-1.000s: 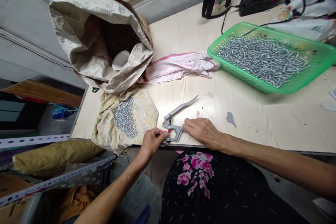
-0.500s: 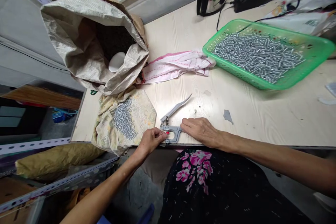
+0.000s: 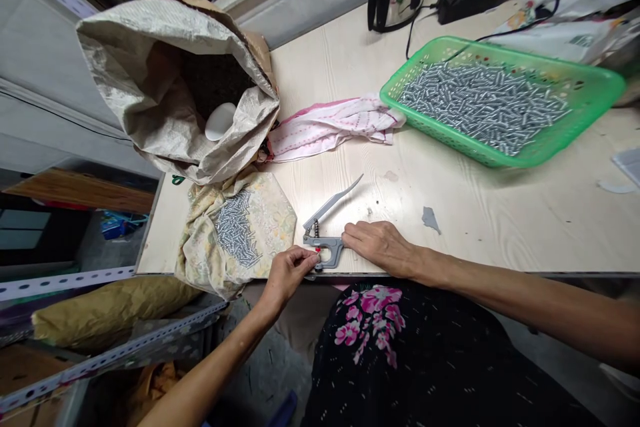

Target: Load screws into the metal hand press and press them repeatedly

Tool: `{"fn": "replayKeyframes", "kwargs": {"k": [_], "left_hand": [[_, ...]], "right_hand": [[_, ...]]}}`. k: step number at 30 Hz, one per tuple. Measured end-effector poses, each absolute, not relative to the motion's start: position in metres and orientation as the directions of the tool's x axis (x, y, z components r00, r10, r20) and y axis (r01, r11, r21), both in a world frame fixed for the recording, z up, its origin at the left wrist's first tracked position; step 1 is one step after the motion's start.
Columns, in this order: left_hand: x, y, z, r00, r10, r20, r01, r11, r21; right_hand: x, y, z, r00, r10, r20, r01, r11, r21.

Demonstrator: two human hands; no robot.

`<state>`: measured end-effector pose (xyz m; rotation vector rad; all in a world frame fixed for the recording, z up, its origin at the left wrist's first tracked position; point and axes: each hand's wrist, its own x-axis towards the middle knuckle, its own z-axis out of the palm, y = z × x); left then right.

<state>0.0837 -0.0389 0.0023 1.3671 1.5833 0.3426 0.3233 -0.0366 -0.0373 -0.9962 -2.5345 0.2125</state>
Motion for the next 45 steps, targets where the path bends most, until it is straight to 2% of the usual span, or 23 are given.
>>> {"fn": "replayKeyframes", "kwargs": {"k": [6, 11, 15, 20, 28, 30, 32, 34, 36, 38, 40, 45], "left_hand": [[0.084, -0.030, 0.006, 0.141, 0.780, -0.610, 0.693, 0.362, 0.623], [0.086, -0.026, 0.009, 0.130, 0.738, -0.662, 0.698, 0.406, 0.590], [0.086, -0.025, 0.008, 0.133, 0.732, -0.668, 0.711, 0.399, 0.578], [0.085, -0.027, 0.005, 0.120, 0.730, -0.673, 0.719, 0.403, 0.566], [0.083, -0.029, 0.005, 0.127, 0.755, -0.644, 0.742, 0.358, 0.566], [0.083, -0.034, 0.008, 0.126, 0.803, -0.582, 0.798, 0.267, 0.541], [0.089, -0.040, 0.012, 0.149, 0.908, -0.391, 0.864, 0.073, 0.497], [0.101, -0.045, 0.015, 0.256, 0.956, -0.140, 0.886, -0.175, 0.429], [0.116, -0.043, 0.017, 0.433, 0.901, 0.006, 0.835, -0.404, 0.373], [0.132, -0.033, 0.015, 0.605, 0.795, 0.033, 0.740, -0.578, 0.344], [0.142, -0.019, 0.011, 0.720, 0.694, -0.004, 0.653, -0.676, 0.341], [0.150, 0.006, 0.010, 0.781, 0.612, -0.129, 0.616, -0.716, 0.329]], "right_hand": [[0.322, -0.034, -0.035, -0.673, 0.703, 0.230, 0.615, 0.705, -0.354], [0.332, -0.025, -0.027, -0.632, 0.752, 0.186, 0.642, 0.643, -0.418], [0.350, -0.006, -0.021, -0.614, 0.774, 0.157, 0.679, 0.619, -0.394], [0.357, 0.014, -0.018, -0.689, 0.721, 0.065, 0.662, 0.663, -0.350], [0.353, 0.005, -0.006, -0.671, 0.735, 0.098, 0.671, 0.659, -0.339], [0.353, 0.000, -0.007, -0.664, 0.741, 0.098, 0.677, 0.652, -0.341], [0.351, -0.004, -0.008, -0.660, 0.743, 0.110, 0.677, 0.651, -0.343], [0.350, -0.008, -0.010, -0.654, 0.745, 0.132, 0.672, 0.652, -0.351], [0.349, -0.011, -0.011, -0.647, 0.747, 0.151, 0.666, 0.651, -0.365], [0.350, -0.013, -0.012, -0.639, 0.751, 0.165, 0.659, 0.645, -0.386], [0.353, -0.015, -0.012, -0.621, 0.763, 0.176, 0.663, 0.632, -0.401], [0.362, -0.019, -0.006, -0.592, 0.799, 0.106, 0.714, 0.581, -0.391]]}}
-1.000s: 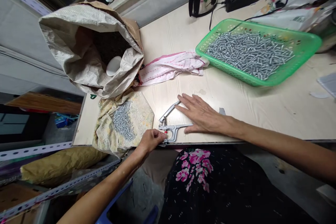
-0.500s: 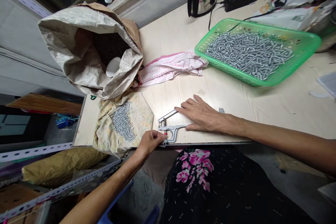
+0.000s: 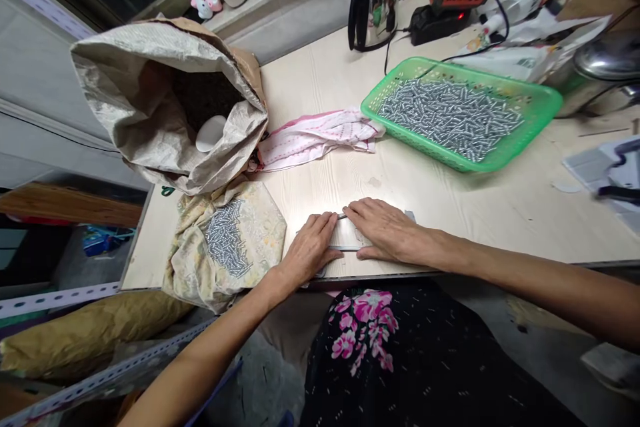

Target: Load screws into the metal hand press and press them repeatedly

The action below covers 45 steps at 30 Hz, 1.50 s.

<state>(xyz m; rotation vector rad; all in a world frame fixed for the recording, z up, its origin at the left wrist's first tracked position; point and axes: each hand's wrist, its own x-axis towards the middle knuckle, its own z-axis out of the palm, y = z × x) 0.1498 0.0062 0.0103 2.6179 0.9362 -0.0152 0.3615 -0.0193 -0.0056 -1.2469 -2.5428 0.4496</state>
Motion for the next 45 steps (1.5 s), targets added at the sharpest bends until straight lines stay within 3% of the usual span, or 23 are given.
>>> {"fn": "replayKeyframes", "kwargs": {"k": [6, 16, 21, 26, 33, 39, 42, 45], "left_hand": [[0.158, 0.008, 0.018, 0.770, 0.603, -0.208, 0.635, -0.697, 0.332], [0.158, -0.001, 0.002, 0.749, 0.647, -0.141, 0.645, -0.664, 0.379], [0.154, 0.000, 0.005, 0.733, 0.669, -0.122, 0.652, -0.641, 0.406], [0.151, -0.038, -0.004, 0.683, 0.728, 0.054, 0.664, -0.650, 0.369], [0.174, -0.090, -0.023, 0.746, 0.660, 0.089, 0.572, -0.704, 0.420], [0.173, -0.084, -0.018, 0.737, 0.671, 0.084, 0.542, -0.660, 0.520], [0.170, -0.080, -0.015, 0.760, 0.645, 0.081, 0.506, -0.665, 0.549], [0.168, -0.079, -0.015, 0.775, 0.628, 0.066, 0.483, -0.656, 0.579]], "right_hand": [[0.354, -0.027, -0.008, -0.551, 0.832, 0.059, 0.757, 0.528, -0.384], [0.347, -0.047, -0.013, -0.517, 0.839, 0.169, 0.668, 0.519, -0.533], [0.349, -0.041, -0.002, -0.519, 0.846, 0.121, 0.733, 0.514, -0.446], [0.367, -0.012, 0.001, -0.640, 0.768, -0.007, 0.688, 0.569, -0.450], [0.368, 0.026, -0.013, -0.662, 0.742, 0.105, 0.688, 0.657, -0.307], [0.357, 0.051, -0.003, -0.653, 0.751, 0.102, 0.718, 0.656, -0.232], [0.329, 0.039, 0.013, -0.720, 0.674, 0.164, 0.631, 0.735, -0.249], [0.290, 0.023, 0.017, -0.867, 0.460, 0.190, 0.411, 0.878, -0.247]]}}
